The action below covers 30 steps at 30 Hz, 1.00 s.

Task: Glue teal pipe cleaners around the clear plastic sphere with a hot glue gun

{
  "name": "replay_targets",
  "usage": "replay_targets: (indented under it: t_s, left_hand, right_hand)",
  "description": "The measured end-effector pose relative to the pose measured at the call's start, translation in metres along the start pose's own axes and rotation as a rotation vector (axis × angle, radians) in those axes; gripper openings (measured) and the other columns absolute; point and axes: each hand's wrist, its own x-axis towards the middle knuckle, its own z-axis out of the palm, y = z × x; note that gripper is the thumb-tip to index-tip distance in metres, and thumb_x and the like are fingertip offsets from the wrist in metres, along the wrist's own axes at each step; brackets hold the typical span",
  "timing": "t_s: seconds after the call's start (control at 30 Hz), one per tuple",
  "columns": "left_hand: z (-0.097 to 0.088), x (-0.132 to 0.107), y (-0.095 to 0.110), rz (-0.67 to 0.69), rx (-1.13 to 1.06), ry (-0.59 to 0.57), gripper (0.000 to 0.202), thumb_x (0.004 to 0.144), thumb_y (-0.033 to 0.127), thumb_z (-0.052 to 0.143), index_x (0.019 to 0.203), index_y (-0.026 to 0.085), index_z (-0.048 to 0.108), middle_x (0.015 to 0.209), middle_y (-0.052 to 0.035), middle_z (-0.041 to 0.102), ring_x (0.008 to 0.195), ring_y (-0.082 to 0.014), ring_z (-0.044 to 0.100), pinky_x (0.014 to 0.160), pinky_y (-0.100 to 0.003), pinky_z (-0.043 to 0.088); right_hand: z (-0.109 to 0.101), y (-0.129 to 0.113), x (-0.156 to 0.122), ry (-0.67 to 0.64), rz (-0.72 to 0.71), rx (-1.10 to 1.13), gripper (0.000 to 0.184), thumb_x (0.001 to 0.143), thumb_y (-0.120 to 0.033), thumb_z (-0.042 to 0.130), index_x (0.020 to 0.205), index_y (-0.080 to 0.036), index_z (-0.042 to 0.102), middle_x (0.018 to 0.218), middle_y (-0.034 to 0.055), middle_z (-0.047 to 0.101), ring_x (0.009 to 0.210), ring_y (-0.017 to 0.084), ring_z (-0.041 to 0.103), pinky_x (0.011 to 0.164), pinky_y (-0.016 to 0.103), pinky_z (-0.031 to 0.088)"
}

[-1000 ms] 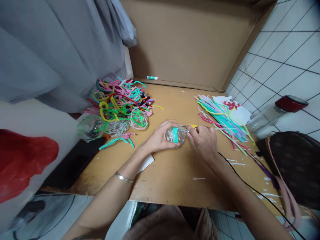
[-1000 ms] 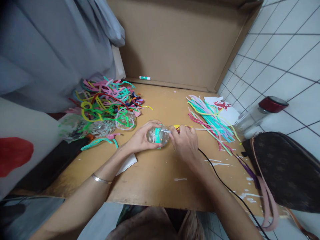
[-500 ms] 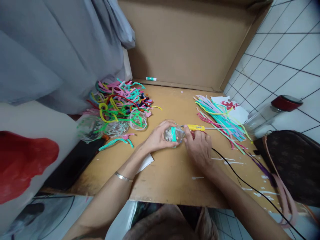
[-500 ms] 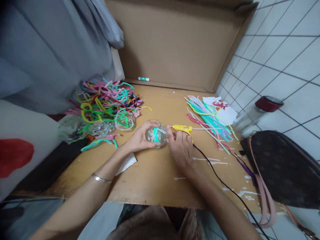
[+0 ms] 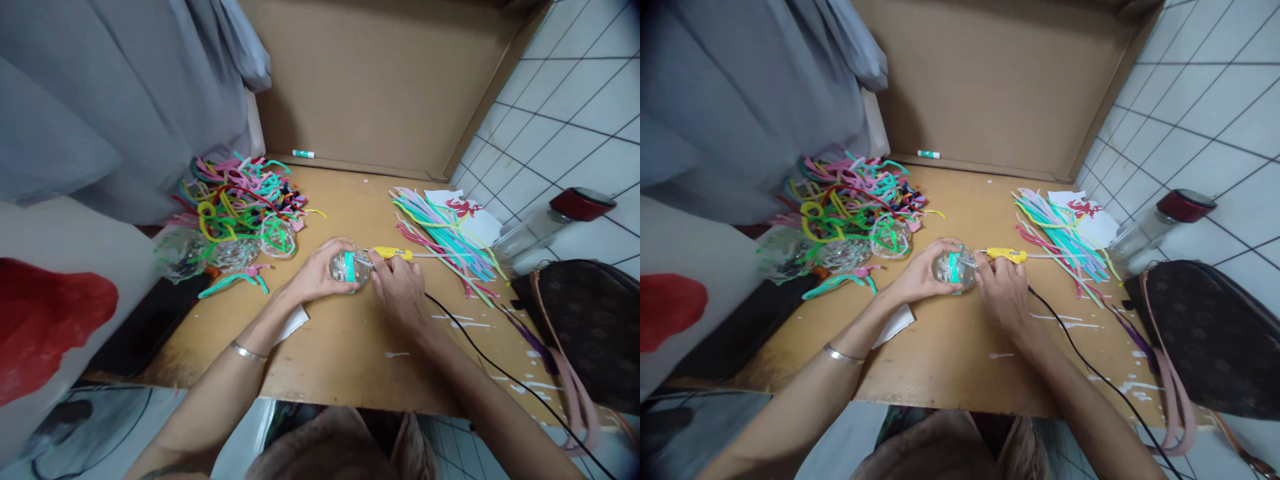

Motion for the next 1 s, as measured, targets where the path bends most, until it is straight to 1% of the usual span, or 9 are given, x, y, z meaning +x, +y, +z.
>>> replay_targets:
  t_s: [0.2, 0.3, 0.53, 0.7, 0.8, 0.87, 1.0]
  left_hand:
    - [-0.001, 0.0, 0.0, -0.007, 0.008, -0.002, 0.058, 0.065, 0.036, 0.083, 0.114, 0.02, 0.056, 0.123, -0.0131, 0.059, 0.117, -0.0284, 0.058, 0.102, -0.046, 0.045]
    - [-0.002, 0.0, 0.0, 0.007, 0.001, -0.002, 0.057, 0.066, 0.036, 0.083, 0.114, 0.02, 0.056, 0.122, -0.0125, 0.06, 0.117, -0.0279, 0.058, 0.102, -0.046, 0.045]
    - [-0.002, 0.0, -0.001, 0.005, 0.006, -0.006, 0.058, 0.067, 0.037, 0.083, 0.114, 0.019, 0.055, 0.122, -0.0129, 0.059, 0.116, -0.0273, 0.058, 0.102, -0.045, 0.045]
    - [-0.003, -0.001, -0.001, -0.012, -0.002, -0.018, 0.058, 0.067, 0.034, 0.083, 0.115, 0.019, 0.055, 0.124, -0.0135, 0.059, 0.117, -0.0274, 0.058, 0.102, -0.046, 0.044]
    - [-0.003, -0.001, 0.0, -0.016, -0.005, -0.024, 0.057, 0.066, 0.034, 0.082, 0.114, 0.02, 0.055, 0.124, -0.0131, 0.059, 0.117, -0.0278, 0.058, 0.102, -0.046, 0.044]
    - [-0.004, -0.001, 0.001, -0.018, -0.008, -0.028, 0.057, 0.066, 0.035, 0.082, 0.114, 0.02, 0.055, 0.124, -0.0128, 0.059, 0.118, -0.0282, 0.057, 0.102, -0.047, 0.044]
    - [-0.005, 0.0, 0.0, -0.029, -0.022, -0.033, 0.059, 0.064, 0.034, 0.083, 0.114, 0.021, 0.055, 0.126, -0.0131, 0.059, 0.12, -0.0286, 0.057, 0.104, -0.048, 0.043]
  right_hand:
    - [0.001, 0.002, 0.0, 0.055, -0.048, -0.076, 0.034, 0.095, -0.024, 0.047, 0.125, -0.019, 0.061, 0.079, 0.0058, 0.055, 0.076, 0.018, 0.043, 0.067, 0.033, 0.022]
    - [0.001, 0.0, -0.001, 0.062, -0.048, -0.117, 0.034, 0.095, -0.025, 0.047, 0.126, -0.019, 0.061, 0.077, 0.0052, 0.053, 0.075, 0.018, 0.043, 0.067, 0.033, 0.022]
    - [0.007, -0.008, -0.005, -0.048, 0.023, -0.102, 0.038, 0.096, -0.026, 0.044, 0.131, -0.019, 0.057, 0.082, 0.0078, 0.055, 0.077, 0.02, 0.043, 0.066, 0.034, 0.023]
    - [0.006, -0.012, -0.008, -0.087, 0.063, -0.057, 0.04, 0.096, -0.027, 0.043, 0.132, -0.019, 0.056, 0.084, 0.0084, 0.056, 0.077, 0.021, 0.045, 0.068, 0.034, 0.025]
    - [0.001, -0.013, -0.009, -0.109, 0.107, 0.013, 0.042, 0.096, -0.029, 0.042, 0.134, -0.016, 0.055, 0.087, 0.0094, 0.058, 0.08, 0.021, 0.047, 0.069, 0.034, 0.028]
    - [-0.003, -0.012, -0.009, -0.113, 0.142, 0.118, 0.045, 0.095, -0.026, 0.039, 0.138, -0.015, 0.051, 0.093, 0.01, 0.06, 0.085, 0.022, 0.05, 0.072, 0.034, 0.032]
    - [-0.007, -0.003, -0.008, -0.023, 0.163, 0.3, 0.055, 0.093, -0.016, 0.038, 0.148, -0.017, 0.038, 0.098, 0.0102, 0.06, 0.094, 0.023, 0.054, 0.078, 0.035, 0.039]
